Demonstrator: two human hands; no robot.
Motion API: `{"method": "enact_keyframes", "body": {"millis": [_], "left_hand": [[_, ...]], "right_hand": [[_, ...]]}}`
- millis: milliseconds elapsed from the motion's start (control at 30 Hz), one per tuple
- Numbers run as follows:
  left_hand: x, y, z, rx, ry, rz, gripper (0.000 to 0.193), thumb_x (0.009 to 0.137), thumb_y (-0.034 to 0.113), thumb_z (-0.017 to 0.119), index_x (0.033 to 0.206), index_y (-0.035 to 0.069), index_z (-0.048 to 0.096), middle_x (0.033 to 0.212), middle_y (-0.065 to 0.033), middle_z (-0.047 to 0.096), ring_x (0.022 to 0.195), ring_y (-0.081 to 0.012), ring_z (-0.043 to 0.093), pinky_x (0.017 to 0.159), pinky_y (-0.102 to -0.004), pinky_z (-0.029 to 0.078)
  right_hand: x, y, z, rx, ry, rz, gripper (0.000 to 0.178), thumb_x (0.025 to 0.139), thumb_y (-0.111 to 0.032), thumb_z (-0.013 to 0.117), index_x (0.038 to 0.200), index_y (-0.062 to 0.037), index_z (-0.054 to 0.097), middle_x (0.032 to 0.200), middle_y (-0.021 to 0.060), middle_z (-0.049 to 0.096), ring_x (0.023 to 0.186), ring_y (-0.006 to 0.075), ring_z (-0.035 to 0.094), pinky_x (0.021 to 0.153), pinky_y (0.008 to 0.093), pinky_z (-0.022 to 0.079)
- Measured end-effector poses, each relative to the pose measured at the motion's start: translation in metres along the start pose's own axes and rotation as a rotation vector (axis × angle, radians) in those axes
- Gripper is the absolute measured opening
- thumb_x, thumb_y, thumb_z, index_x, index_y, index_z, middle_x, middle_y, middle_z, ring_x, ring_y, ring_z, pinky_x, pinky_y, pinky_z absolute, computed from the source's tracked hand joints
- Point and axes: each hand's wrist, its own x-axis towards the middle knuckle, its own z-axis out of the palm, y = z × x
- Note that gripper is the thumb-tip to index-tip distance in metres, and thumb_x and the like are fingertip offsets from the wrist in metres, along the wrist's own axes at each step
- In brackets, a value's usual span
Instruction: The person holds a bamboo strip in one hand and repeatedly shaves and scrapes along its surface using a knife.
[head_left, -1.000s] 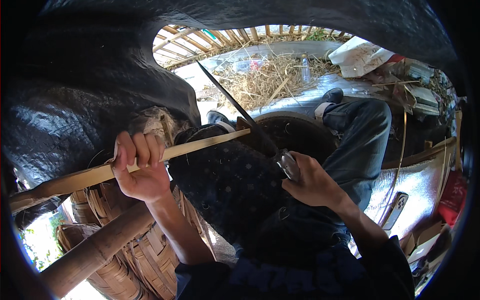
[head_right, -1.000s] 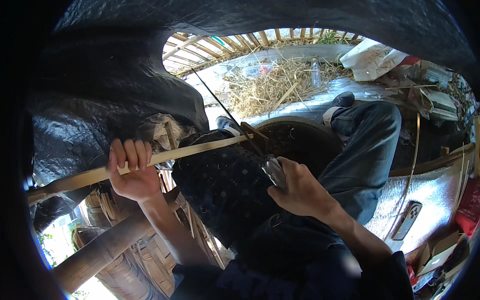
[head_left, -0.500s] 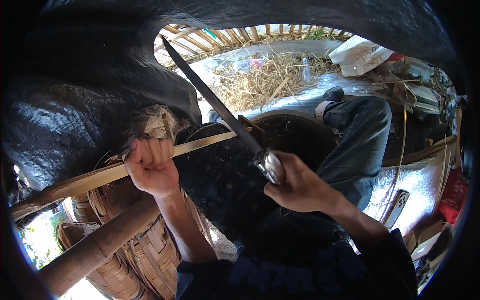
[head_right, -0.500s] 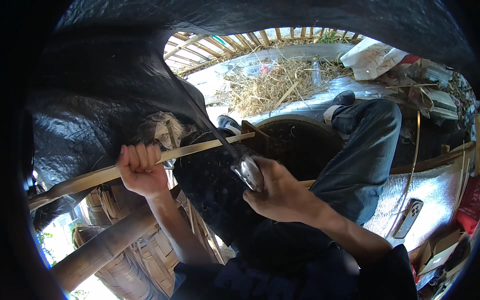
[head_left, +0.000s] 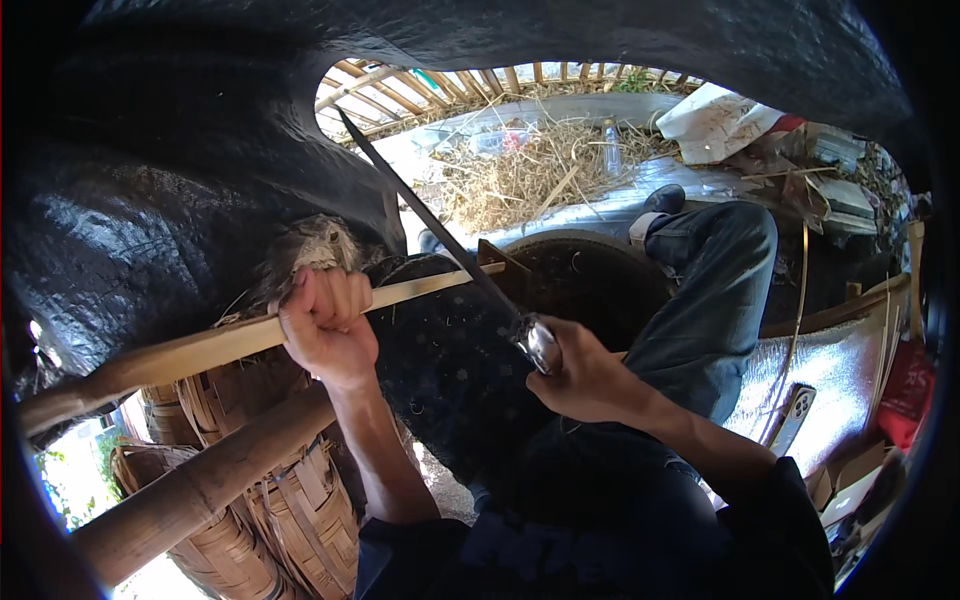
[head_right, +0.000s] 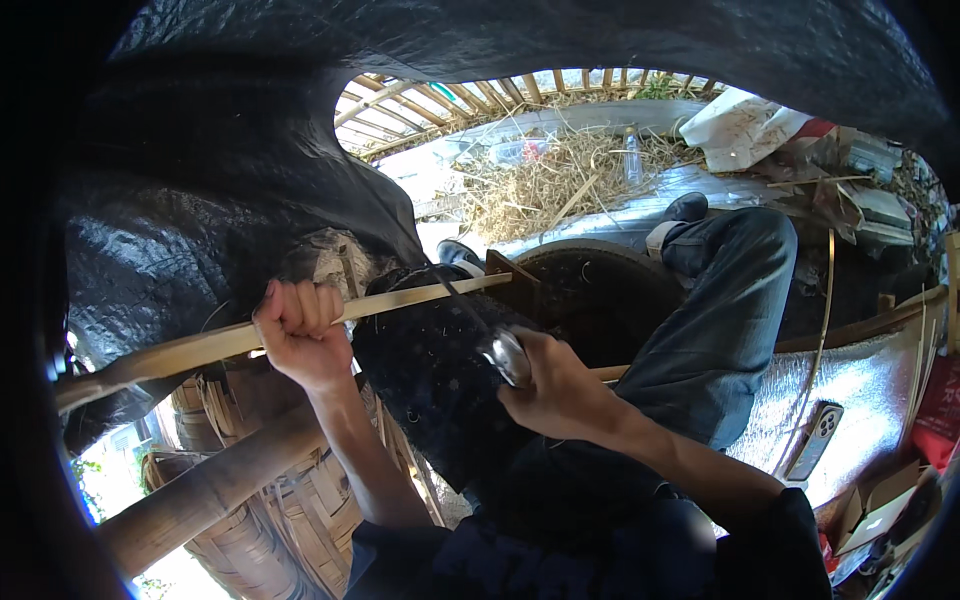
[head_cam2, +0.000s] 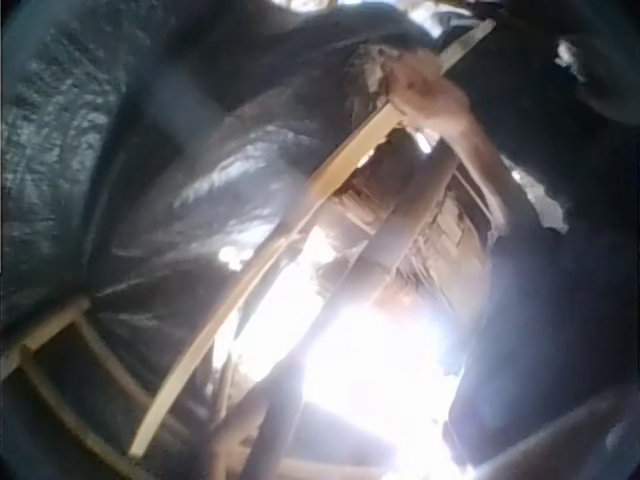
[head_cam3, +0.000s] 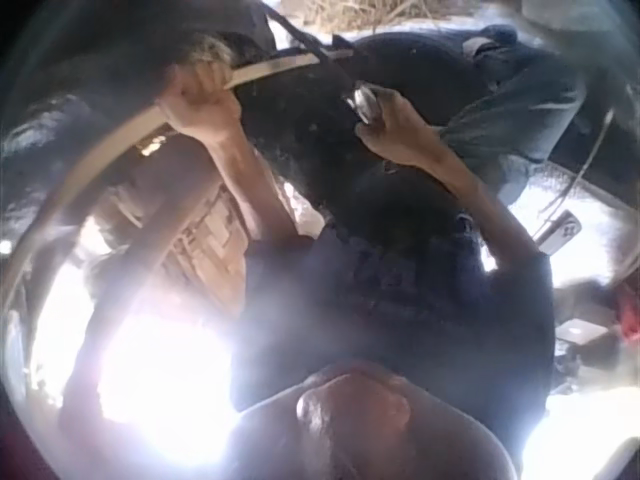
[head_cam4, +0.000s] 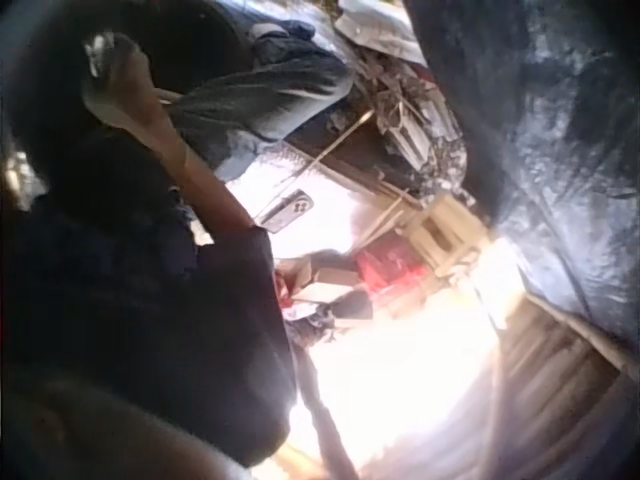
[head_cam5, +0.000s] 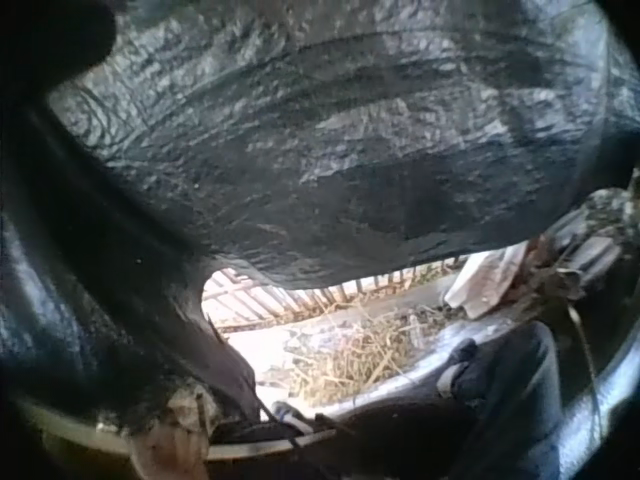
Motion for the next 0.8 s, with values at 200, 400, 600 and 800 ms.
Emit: {"method": "enact_keyframes", "body": {"millis": [200, 400, 600, 800], "left_hand": [[0.000, -0.005, 0.007, -0.032, -0.023, -0.038, 0.041, 0.087, 0.020, 0.035, 0.050, 0.014, 0.018, 0.043, 0.0026, 0.016, 0.041, -0.0077, 0.010, 0.042, -0.0262, 0.013], [0.005, -0.001, -0.003, 0.036, 0.005, -0.024, 0.042, 0.087, 0.021, 0.035, 0.049, 0.014, 0.018, 0.043, 0.0026, 0.016, 0.041, -0.0074, 0.010, 0.042, -0.0263, 0.013], [0.003, -0.006, 0.007, -0.040, -0.131, -0.061, 0.042, 0.087, 0.020, 0.035, 0.049, 0.014, 0.018, 0.043, 0.0027, 0.016, 0.041, -0.0079, 0.010, 0.042, -0.0264, 0.013], [0.001, -0.008, 0.016, 0.042, -0.122, -0.032, 0.041, 0.087, 0.021, 0.034, 0.050, 0.014, 0.019, 0.043, 0.0027, 0.015, 0.041, -0.0080, 0.009, 0.042, -0.0267, 0.013]], "right_hand": [[0.016, 0.020, -0.025, -0.147, -0.165, 0.443, 0.026, 0.068, -0.011, 0.055, 0.088, 0.0036, 0.049, 0.070, 0.0166, 0.055, 0.066, 0.0231, 0.058, 0.061, 0.0322, 0.044], [0.016, -0.044, -0.045, 0.031, -0.227, 0.210, 0.026, 0.068, -0.010, 0.055, 0.090, 0.0043, 0.049, 0.069, 0.0120, 0.053, 0.064, 0.0175, 0.054, 0.062, 0.0307, 0.043], [0.017, 0.040, -0.018, 0.196, -0.231, 0.357, 0.021, 0.069, -0.006, 0.051, 0.088, 0.0031, 0.047, 0.050, 0.0051, 0.046, 0.039, 0.0129, 0.047, 0.037, 0.0272, 0.037], [0.034, 0.019, -0.020, -0.071, -0.186, 0.191, 0.017, 0.068, -0.009, 0.052, 0.080, 0.0024, 0.046, 0.051, 0.0060, 0.046, 0.045, 0.0170, 0.050, 0.044, 0.0308, 0.042]]}}
